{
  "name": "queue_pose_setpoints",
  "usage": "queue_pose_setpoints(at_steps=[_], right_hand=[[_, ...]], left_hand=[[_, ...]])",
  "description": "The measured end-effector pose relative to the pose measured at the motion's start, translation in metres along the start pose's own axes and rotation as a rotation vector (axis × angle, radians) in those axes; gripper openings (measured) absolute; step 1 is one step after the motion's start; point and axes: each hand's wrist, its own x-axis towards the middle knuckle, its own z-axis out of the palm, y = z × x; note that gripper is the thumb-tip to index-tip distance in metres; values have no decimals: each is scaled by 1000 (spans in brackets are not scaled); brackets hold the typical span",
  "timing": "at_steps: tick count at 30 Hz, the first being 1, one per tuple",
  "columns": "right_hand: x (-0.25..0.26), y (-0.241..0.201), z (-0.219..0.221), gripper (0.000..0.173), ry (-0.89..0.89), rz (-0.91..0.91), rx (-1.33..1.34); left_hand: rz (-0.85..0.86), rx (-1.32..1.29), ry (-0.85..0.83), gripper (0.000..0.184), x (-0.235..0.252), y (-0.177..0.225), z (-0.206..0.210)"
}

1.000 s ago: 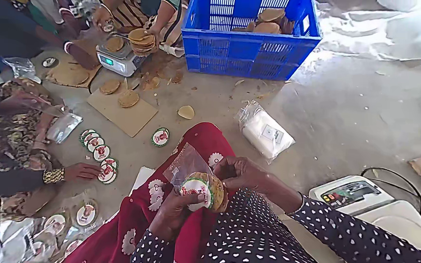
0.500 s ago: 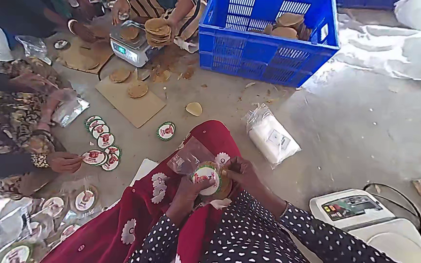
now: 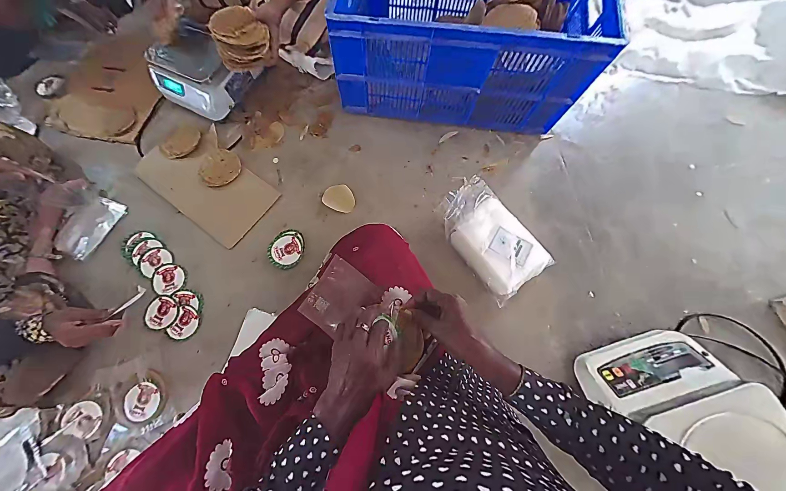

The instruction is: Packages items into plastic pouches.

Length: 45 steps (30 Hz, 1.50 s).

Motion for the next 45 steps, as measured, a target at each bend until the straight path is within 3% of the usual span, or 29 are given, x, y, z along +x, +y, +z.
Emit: queue_pose_setpoints(at_steps=[5,16,29,39,45], right_hand=[[-9,8,-2,18,96,-55,-81],[-35,-6,-3,22,25,-72,-105],[-29,-11,-4,21,-82,59,-159],[-27,-4,-5,25,-128,67,-123],[-27,-4,-6,25,-132,62,-136]], left_hand=[[42,7,44,25,4,4,1],[46,43,123,19,3,7,3],[55,71,176,18,5,7,8],[23,52,122,23,8,9,9],[103,74,78,18,18,4,8]])
